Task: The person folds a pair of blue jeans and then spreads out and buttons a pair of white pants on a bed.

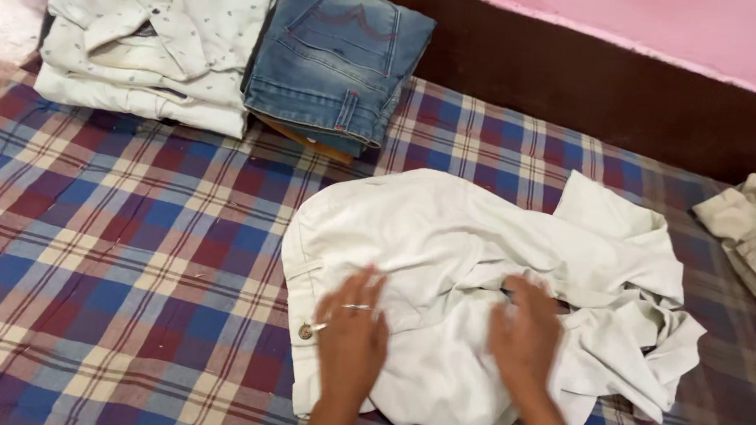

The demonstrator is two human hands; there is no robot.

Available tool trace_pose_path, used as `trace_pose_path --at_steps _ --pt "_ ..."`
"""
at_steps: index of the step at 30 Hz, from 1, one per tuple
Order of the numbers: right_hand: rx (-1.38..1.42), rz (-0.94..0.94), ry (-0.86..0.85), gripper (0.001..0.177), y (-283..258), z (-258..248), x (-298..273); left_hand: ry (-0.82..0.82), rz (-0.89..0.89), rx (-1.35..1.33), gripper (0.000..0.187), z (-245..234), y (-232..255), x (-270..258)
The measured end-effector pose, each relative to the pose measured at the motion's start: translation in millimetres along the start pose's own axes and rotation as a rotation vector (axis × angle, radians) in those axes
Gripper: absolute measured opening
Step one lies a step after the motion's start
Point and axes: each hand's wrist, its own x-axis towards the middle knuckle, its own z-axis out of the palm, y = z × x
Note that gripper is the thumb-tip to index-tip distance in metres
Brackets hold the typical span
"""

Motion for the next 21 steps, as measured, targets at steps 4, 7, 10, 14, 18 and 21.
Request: trace_pose_path --at_steps 4,7,10,14,18,21 --pt "0.207 -0.229 -0.229 0.055 -111.7 23.8 -9.8 0.143 -0.199 0.244 0.059 -22.7 -26.0 -21.6" --pt "0.062 -0.316 -0.332 0.06 -156.7 33.6 -45.0 0.04 -0.226 0.265 0.066 -26.9 -37.5 -37.5" --pt "-0.079 -0.34 -0.355 0.065 -163.2 40.4 -55.4 0.099 -0.274 0.186 0.078 -19.0 -37.5 -49.1" --pt "-0.087 -0.334 -0.464 0.066 -154.1 36.3 -57.9 0.127 -0.343 0.11 0.097 -16.8 -38.7 -58.8" --pt "-0.121 -0.222 -0.545 0.067 -163.7 31.2 -63.5 0.247 -0.368 -0.158 0.1 -36.6 -36.8 -57.6" --pt "-0.042 -0.145 -0.459 0.073 -179.9 34.1 -69.4 0.403 -0.635 -0.508 0.06 -49.5 -26.4 -58.3"
